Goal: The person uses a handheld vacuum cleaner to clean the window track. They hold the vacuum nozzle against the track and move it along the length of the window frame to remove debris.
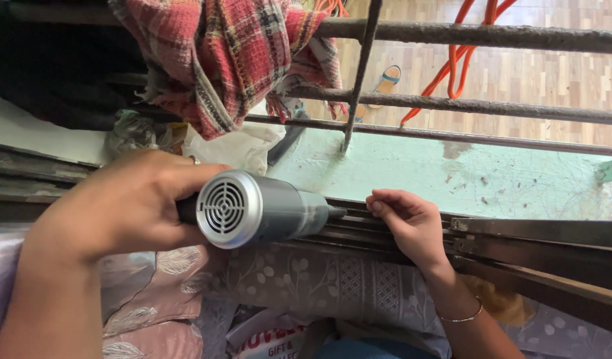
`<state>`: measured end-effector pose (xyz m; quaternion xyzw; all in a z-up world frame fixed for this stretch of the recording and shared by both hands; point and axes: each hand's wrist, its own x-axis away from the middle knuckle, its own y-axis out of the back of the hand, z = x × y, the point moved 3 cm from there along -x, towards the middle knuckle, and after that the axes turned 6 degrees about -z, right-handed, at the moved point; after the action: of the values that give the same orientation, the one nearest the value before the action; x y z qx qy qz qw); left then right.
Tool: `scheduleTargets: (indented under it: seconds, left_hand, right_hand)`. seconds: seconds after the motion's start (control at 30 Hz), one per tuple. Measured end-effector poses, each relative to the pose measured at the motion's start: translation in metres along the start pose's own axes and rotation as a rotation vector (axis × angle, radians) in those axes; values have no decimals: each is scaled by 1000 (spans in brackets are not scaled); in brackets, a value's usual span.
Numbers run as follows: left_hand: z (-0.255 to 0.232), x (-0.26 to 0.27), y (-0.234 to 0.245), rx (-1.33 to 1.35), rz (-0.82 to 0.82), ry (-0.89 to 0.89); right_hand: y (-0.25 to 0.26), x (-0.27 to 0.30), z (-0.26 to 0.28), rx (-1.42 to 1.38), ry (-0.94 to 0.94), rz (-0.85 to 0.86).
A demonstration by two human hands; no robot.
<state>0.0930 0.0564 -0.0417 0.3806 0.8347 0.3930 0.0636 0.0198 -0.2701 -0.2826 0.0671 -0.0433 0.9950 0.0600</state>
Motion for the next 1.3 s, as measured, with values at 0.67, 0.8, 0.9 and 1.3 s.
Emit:
scheduleTargets:
  seconds: [0.67, 0.8, 0.9, 1.3]
  left_hand:
    - [21, 0, 5, -231, -21, 144]
    - [34, 6, 5, -277, -78, 145]
    - [51, 6, 7, -287, -93, 211]
    - [106, 24, -2, 0, -177, 133]
  right_hand:
    - [2, -3, -6, -85, 7, -2]
    - [3, -3, -7, -76, -18, -12]
    - [3, -3, -7, -95, -13, -6]
    - [5, -3, -9, -113, 13, 2]
